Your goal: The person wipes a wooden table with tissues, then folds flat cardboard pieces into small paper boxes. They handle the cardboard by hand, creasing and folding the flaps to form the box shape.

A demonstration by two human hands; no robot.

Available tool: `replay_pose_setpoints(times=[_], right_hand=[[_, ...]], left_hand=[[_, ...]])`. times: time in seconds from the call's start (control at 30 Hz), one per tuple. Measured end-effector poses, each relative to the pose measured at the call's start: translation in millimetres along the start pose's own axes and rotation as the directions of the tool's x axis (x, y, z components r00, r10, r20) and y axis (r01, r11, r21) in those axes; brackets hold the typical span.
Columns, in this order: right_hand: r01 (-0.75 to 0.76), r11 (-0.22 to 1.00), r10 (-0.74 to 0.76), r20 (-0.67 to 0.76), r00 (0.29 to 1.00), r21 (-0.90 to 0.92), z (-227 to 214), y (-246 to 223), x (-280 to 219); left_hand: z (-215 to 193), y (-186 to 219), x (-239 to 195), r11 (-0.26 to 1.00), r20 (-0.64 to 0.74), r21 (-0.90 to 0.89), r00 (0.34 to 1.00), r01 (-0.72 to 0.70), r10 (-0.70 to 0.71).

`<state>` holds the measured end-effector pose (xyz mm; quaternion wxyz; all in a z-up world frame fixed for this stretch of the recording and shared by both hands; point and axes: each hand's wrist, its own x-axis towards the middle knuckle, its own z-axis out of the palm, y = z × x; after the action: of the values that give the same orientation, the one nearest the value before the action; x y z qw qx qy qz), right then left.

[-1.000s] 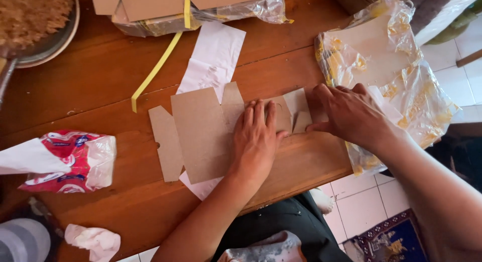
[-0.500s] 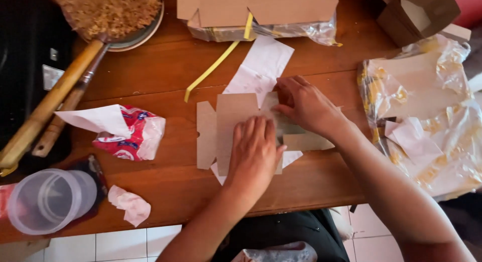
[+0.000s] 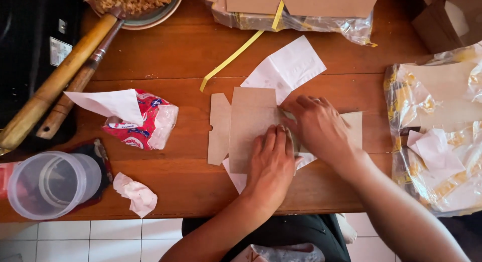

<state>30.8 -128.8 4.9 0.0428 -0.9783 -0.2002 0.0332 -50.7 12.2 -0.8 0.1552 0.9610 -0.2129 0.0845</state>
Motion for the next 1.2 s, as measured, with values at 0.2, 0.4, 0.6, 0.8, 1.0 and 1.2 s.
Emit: replay_pose_setpoints(times=[0.2, 0.4, 0.6, 0.8, 1.0, 1.2], right_hand=[[0.067, 0.986, -0.092, -0.168, 0.981, -0.153, 2.0, -18.1, -19.1], [0.097, 0.984, -0.104, -0.043, 0.994, -0.151, -23.8, -18.1, -4.3], [-0.030, 0.999, 0.023, 0.141, 0.990, 0.041, -45.5, -22.8, 42.8], [0.005, 1.000, -0.013, 0.283, 0.959, 0.031, -50.3, -37.9, 74.6], [0.007, 0.998, 0.016, 0.336, 0.942, -0.070, -64.8, -59.2, 74.3], [0.072, 0.986, -0.032, 0.259, 0.965, -0.147, -45.3, -62.4, 61.3]], left_hand=[[2.6, -12.1, -4.5, 0.998, 0.000, -0.027, 0.999, -0.051, 0.051], [-30.2, -37.9, -3.9, 0.957, -0.002, -0.267, 0.993, -0.113, 0.117], [-39.8, -47.1, -20.3, 0.995, -0.022, -0.059, 0.997, 0.077, -0.078], [-29.3, -49.0, -25.8, 0.988, -0.007, -0.088, 0.991, 0.131, -0.132], [-27.7, -47.0, -23.8, 0.989, 0.015, -0.045, 0.990, 0.144, -0.143], [-24.9, -47.7, -26.2, 0.987, 0.040, -0.057, 0.988, 0.153, -0.151]])
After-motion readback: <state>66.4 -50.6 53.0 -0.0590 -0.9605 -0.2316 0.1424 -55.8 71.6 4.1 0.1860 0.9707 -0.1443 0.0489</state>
